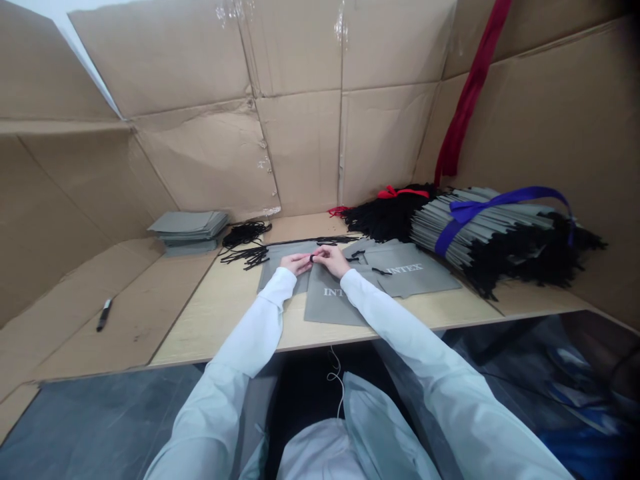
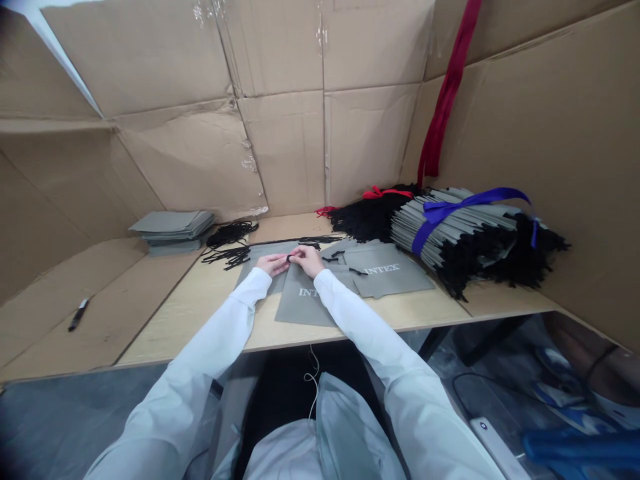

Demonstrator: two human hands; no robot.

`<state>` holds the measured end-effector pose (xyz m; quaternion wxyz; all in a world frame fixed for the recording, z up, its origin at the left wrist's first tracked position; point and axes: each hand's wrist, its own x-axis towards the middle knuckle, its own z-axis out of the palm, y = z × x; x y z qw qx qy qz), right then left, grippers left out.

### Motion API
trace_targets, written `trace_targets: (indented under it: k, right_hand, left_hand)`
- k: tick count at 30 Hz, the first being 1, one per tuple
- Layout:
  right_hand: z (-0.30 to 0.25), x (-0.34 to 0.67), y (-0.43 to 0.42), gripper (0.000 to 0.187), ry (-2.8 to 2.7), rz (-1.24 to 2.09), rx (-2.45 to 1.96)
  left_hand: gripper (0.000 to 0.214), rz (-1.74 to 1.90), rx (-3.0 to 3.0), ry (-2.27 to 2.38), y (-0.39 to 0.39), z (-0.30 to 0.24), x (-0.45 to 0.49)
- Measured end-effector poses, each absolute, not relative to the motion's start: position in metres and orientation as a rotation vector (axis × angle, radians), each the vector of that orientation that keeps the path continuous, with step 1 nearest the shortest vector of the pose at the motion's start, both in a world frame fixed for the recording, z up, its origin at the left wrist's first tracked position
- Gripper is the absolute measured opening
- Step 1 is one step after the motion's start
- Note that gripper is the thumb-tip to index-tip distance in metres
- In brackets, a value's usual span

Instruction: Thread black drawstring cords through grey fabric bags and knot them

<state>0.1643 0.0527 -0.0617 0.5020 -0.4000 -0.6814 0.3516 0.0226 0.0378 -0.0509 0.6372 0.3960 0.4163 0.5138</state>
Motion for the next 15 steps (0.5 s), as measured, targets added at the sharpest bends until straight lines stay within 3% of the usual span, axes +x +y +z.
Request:
trace_targets:
  k: [15]
  right_hand:
    - [-0.0574,0.1692,0.05,0.021,-1.711,0.938,-0.884]
  left_hand:
    - [0.024,1.218,0.955,1.057,0.0364,-0.0487,0.0275]
